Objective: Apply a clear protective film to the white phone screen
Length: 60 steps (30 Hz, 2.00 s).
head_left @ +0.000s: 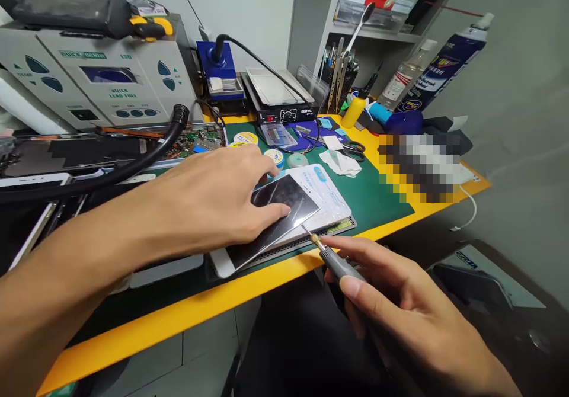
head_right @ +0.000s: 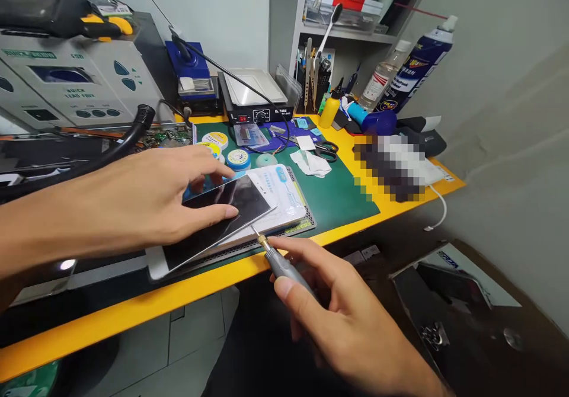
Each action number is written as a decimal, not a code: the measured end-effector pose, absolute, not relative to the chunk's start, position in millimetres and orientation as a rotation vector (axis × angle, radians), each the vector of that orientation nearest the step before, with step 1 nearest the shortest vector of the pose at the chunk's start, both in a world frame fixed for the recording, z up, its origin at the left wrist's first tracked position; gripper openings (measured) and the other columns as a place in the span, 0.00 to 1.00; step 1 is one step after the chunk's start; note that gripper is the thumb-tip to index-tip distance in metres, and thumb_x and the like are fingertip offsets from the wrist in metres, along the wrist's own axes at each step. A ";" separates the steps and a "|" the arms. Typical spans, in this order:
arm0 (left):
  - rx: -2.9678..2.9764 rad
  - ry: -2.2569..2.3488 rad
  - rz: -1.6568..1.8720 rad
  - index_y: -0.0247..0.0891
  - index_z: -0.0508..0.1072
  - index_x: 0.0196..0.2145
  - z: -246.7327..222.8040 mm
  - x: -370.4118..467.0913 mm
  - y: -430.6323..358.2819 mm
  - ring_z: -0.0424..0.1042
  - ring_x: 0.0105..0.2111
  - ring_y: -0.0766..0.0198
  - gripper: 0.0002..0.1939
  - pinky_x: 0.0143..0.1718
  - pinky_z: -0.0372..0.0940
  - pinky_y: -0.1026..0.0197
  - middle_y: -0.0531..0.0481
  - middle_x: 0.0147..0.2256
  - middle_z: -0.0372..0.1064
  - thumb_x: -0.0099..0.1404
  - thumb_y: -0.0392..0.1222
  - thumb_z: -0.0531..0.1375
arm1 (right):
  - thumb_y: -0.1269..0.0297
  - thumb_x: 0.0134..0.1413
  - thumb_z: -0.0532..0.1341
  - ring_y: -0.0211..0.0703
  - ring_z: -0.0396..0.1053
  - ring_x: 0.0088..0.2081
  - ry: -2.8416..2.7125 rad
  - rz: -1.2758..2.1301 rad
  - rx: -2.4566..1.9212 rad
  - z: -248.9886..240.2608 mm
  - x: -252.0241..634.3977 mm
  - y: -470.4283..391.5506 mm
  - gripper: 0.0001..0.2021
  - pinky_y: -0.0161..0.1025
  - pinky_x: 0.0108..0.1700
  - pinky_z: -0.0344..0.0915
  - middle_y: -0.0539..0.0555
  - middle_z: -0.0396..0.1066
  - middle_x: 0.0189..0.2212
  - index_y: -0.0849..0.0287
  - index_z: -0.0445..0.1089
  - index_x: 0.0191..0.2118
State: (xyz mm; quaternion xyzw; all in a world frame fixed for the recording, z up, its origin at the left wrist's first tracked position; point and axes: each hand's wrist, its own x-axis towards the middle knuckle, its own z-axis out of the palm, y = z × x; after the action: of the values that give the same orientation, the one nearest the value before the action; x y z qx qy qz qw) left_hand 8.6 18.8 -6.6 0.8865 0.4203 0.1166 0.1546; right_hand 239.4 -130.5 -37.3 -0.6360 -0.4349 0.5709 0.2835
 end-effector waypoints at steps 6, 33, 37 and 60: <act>2.619 0.869 0.468 0.54 0.78 0.53 -24.7 -0.3 14.7 0.65 0.58 0.48 0.17 0.62 0.61 0.44 0.50 0.61 0.66 0.70 0.50 0.58 | 0.47 0.57 0.67 0.33 0.65 0.22 -1.003 1.471 -1.720 -40.1 231.4 -133.2 0.26 0.29 0.19 0.59 0.55 0.78 0.42 0.45 0.72 0.60; 2.639 0.794 0.488 0.62 0.79 0.52 -29.7 8.0 4.8 0.62 0.59 0.46 0.22 0.62 0.56 0.34 0.58 0.63 0.67 0.68 0.38 0.56 | 0.48 0.57 0.68 0.35 0.59 0.21 -0.975 1.371 -1.783 -34.4 222.6 -134.6 0.26 0.32 0.23 0.58 0.52 0.74 0.29 0.49 0.74 0.60; 2.631 0.796 0.497 0.62 0.79 0.52 -30.2 8.1 5.0 0.62 0.59 0.46 0.22 0.63 0.56 0.34 0.57 0.63 0.68 0.68 0.38 0.56 | 0.50 0.55 0.69 0.36 0.65 0.25 -0.986 1.278 -1.809 -36.9 220.6 -138.3 0.23 0.33 0.25 0.66 0.56 0.77 0.42 0.49 0.77 0.56; 2.568 0.828 0.477 0.61 0.79 0.52 -26.7 6.6 0.2 0.59 0.63 0.42 0.21 0.65 0.48 0.27 0.55 0.64 0.65 0.65 0.42 0.60 | 0.45 0.57 0.66 0.35 0.54 0.16 -0.941 1.380 -1.784 -32.0 216.6 -136.8 0.28 0.31 0.15 0.48 0.49 0.63 0.17 0.48 0.73 0.60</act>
State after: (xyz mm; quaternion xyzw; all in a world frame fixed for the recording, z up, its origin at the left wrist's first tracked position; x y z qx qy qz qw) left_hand 6.6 0.2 -26.7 0.9184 0.2962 0.1705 0.1994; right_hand 216.6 -136.8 -32.0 -0.6859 -0.3620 0.5307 0.3418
